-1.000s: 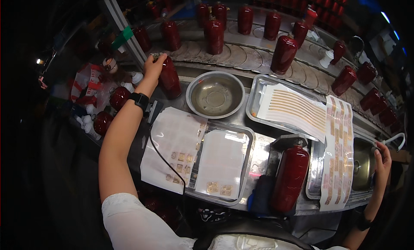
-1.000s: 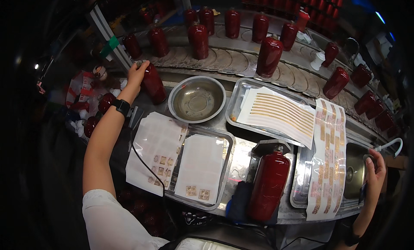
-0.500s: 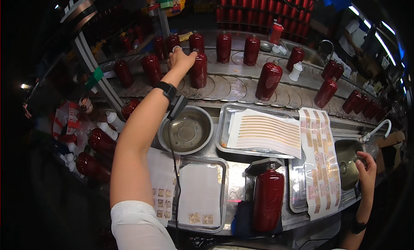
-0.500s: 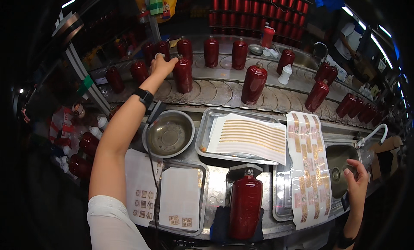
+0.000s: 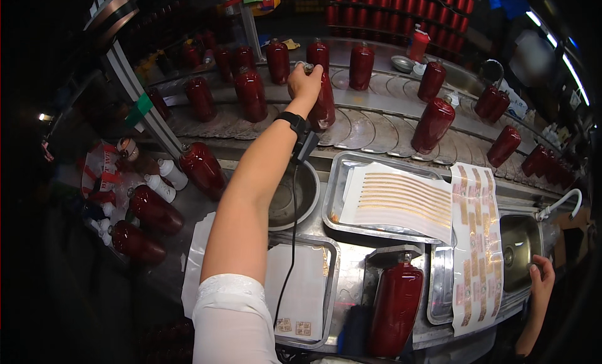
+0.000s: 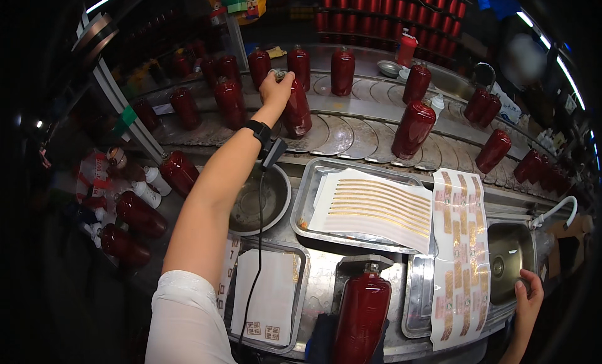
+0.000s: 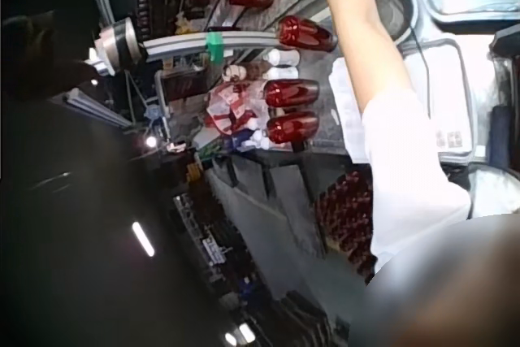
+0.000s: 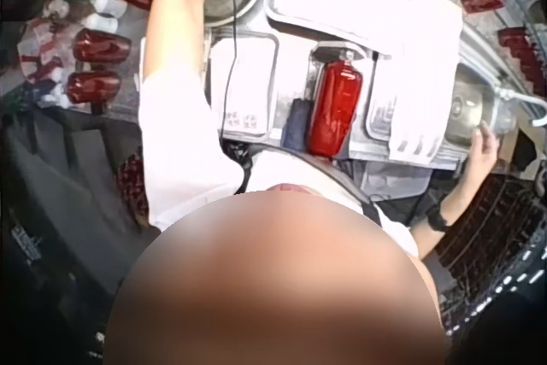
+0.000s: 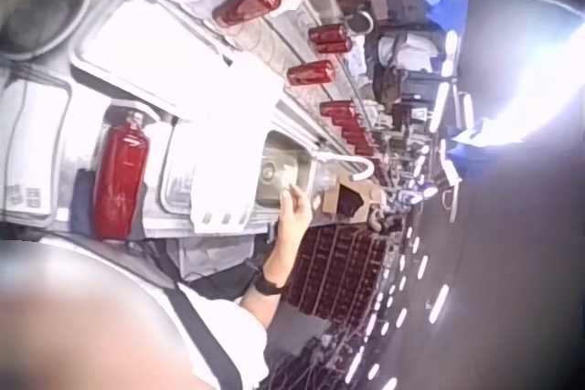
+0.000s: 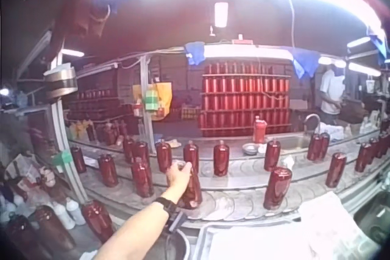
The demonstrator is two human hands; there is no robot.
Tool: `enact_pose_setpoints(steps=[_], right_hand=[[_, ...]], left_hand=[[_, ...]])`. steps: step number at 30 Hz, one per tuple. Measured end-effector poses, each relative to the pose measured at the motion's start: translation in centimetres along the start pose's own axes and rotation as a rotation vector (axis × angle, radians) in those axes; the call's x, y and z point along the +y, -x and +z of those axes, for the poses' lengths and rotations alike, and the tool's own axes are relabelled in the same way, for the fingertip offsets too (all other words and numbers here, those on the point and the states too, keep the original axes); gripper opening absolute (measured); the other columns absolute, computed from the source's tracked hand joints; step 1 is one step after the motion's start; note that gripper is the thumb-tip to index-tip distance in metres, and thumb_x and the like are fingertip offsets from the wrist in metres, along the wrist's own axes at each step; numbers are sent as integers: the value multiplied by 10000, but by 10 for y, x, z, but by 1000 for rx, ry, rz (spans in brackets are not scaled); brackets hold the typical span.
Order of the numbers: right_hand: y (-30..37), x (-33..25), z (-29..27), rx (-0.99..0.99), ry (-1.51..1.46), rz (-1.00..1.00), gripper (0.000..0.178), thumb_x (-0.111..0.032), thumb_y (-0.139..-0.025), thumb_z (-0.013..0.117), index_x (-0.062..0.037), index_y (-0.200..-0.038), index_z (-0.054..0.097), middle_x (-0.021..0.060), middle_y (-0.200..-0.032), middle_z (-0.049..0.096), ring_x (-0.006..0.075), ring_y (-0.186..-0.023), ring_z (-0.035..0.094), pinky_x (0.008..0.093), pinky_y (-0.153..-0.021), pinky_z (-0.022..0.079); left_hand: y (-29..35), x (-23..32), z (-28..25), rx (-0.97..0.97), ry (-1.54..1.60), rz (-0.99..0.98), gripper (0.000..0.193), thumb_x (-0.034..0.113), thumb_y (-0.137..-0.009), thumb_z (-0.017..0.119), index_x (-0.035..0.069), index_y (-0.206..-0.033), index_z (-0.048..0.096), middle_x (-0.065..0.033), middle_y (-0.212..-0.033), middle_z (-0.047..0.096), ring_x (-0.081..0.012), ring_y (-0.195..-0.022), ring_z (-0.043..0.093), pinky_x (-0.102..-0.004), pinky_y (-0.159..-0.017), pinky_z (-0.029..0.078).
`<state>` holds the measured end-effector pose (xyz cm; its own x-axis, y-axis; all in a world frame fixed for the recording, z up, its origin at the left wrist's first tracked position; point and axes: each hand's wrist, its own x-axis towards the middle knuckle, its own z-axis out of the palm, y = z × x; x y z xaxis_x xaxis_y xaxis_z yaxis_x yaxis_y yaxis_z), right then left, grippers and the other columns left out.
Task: Applying decorative and informational labels to large red ceramic or glass bottles on a manufacturing line.
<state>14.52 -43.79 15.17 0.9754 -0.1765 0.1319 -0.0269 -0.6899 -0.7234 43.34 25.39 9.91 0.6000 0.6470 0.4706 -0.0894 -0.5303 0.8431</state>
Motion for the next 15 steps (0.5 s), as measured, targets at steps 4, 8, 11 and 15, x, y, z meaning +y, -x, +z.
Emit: enact_pose_setpoints(steps=[4, 8, 11, 15], right_hand=[[-6, -12, 14, -93, -29, -34, 358, -159, -916, 643, 43, -1207, 594, 72, -1103, 622, 110, -997, 558, 228, -886, 412], [-14, -4, 23, -163, -126, 7, 370, -173, -938, 634, 31, -1243, 590, 78, -1159, 620, 87, -970, 545, 214, -855, 401], [-21, 20, 19, -151, -137, -116, 379, -188, -951, 632, 21, -1264, 591, 51, -1139, 640, 4, -657, 475, 171, -635, 365], [-16, -12, 39, -188, -119, -100, 391, -217, -970, 617, 22, -1279, 588, 5, -968, 648, -16, -482, 336, 173, -456, 261]], left_hand=[[9, 37, -63, -69, -20, 94, 401, 370, -780, 714, 13, -961, 684, -189, -917, 719, -339, -906, 692, -406, -817, 525], [17, 77, -151, -323, 107, -88, 345, 355, -817, 730, 42, -957, 689, -107, -897, 731, -197, -825, 706, -343, -749, 536], [30, 101, -229, -409, 80, -222, 283, 366, -873, 712, 107, -985, 689, -46, -901, 723, -148, -824, 684, -312, -781, 522], [39, 99, -328, -349, -244, -257, 298, 387, -868, 717, 123, -1005, 697, -36, -962, 725, -151, -898, 679, -312, -855, 494]])
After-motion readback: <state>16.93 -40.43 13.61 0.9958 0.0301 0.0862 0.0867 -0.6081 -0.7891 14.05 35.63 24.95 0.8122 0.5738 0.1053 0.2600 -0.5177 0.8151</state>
